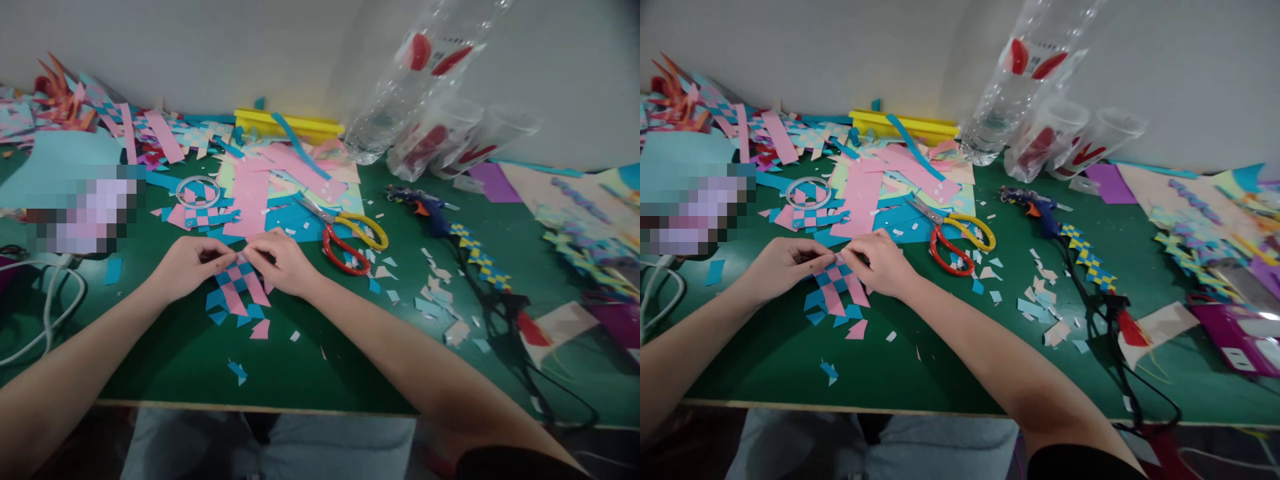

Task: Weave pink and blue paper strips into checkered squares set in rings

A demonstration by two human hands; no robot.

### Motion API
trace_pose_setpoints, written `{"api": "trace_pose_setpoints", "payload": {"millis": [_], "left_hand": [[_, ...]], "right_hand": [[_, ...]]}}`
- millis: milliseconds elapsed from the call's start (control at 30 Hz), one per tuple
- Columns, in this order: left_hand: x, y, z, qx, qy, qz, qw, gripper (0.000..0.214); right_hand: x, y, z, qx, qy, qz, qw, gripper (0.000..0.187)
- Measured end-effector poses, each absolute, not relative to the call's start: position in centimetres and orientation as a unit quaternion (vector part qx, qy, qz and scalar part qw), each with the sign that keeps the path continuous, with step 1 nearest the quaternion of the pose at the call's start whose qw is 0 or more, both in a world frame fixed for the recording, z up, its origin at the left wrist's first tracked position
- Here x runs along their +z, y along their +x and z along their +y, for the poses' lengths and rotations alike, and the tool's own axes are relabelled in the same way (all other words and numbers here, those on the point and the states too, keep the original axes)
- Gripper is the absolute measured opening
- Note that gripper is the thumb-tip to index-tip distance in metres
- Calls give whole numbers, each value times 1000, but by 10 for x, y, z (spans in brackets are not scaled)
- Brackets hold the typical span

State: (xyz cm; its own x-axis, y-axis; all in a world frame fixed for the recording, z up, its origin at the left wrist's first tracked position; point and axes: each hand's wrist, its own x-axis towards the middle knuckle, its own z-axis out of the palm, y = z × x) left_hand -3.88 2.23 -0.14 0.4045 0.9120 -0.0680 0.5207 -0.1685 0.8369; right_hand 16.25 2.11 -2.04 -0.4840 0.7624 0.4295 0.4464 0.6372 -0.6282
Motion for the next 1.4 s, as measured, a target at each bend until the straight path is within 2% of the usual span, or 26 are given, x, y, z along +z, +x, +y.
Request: {"api": "trace_pose_setpoints", "payload": {"millis": [67, 200, 367, 567, 667, 900, 1033, 1200, 1400], "left_hand": [[-2, -39, 22, 235, 725, 490, 423, 33], [-4, -39, 22, 236, 723, 493, 423, 31], [-4, -39, 21, 232, 726, 497, 415, 30], [2, -37, 20, 260, 700, 505, 433, 34], [2, -37, 20, 268, 688, 512, 440, 34], [1, -36, 20, 278, 688, 502, 445, 32], [3, -35, 20, 280, 684, 504, 447, 30], [1, -36, 20, 294, 675, 499, 456, 30], [-1, -37, 21, 302, 670, 492, 467, 26]], "right_hand": [[-20, 163, 21, 229, -364, -828, 360, 30], [-22, 161, 21, 224, -369, -820, 377, 17], [-23, 161, 22, 229, -355, -826, 372, 19], [-18, 163, 22, 353, -383, -756, 398, 15], [-17, 163, 22, 378, -392, -735, 404, 12], [-15, 163, 21, 385, -385, -734, 405, 10], [-17, 163, 20, 345, -380, -754, 409, 5], [-22, 161, 17, 298, -352, -767, 446, 25], [-21, 161, 18, 349, -352, -740, 455, 12]]}}
